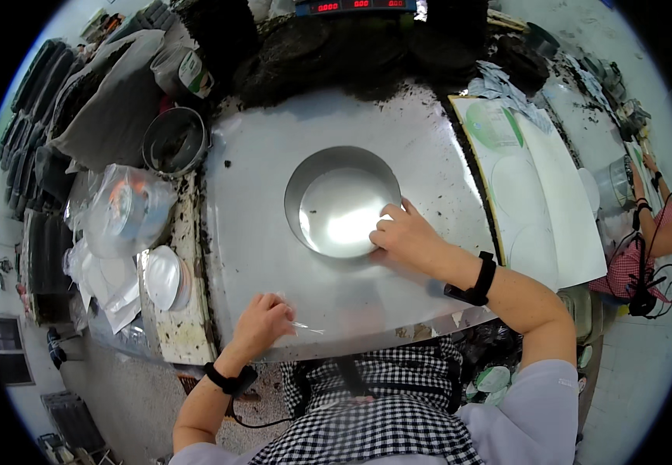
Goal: The person places compressed dark tea discs into plastic bags, uses a metal ring to help shape the packaging, and applies circular green labels to the center of each disc before moving them aside.
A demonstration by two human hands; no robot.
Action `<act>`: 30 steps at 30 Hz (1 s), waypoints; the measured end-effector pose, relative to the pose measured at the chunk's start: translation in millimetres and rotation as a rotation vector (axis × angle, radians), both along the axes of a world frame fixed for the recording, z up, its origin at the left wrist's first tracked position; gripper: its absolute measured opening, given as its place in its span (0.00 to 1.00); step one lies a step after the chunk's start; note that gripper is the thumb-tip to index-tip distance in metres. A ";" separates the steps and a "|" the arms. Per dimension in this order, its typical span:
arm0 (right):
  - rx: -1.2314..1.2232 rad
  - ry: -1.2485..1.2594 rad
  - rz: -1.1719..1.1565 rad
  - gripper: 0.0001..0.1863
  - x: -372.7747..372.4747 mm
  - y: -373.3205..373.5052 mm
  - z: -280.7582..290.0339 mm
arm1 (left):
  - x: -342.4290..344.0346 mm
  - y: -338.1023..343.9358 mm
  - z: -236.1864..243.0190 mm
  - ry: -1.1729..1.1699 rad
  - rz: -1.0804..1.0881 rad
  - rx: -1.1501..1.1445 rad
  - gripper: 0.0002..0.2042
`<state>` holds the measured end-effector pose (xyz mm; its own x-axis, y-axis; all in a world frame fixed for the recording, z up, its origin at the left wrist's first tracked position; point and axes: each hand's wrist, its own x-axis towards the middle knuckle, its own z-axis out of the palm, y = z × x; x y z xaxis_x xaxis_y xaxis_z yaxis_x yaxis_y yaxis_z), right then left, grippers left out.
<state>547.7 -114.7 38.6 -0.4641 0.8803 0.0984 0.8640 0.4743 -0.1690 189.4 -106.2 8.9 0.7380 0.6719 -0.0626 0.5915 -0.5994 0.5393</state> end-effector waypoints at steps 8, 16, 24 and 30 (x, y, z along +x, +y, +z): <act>-0.293 0.378 -0.334 0.14 47.1 -46.8 74.4 | 11.9 39.1 4.9 0.172 0.140 -0.323 0.10; -0.698 0.805 0.407 0.14 -19.3 -160.8 121.8 | 64.8 54.9 122.4 -0.218 0.205 0.057 0.06; 0.236 0.076 -0.222 0.08 -71.6 -74.7 -3.1 | 30.2 -27.3 120.6 -0.228 -0.066 0.710 0.04; -0.302 0.384 -0.065 0.25 -41.3 -122.5 87.3 | 17.7 -47.7 54.7 -0.123 -0.125 0.668 0.08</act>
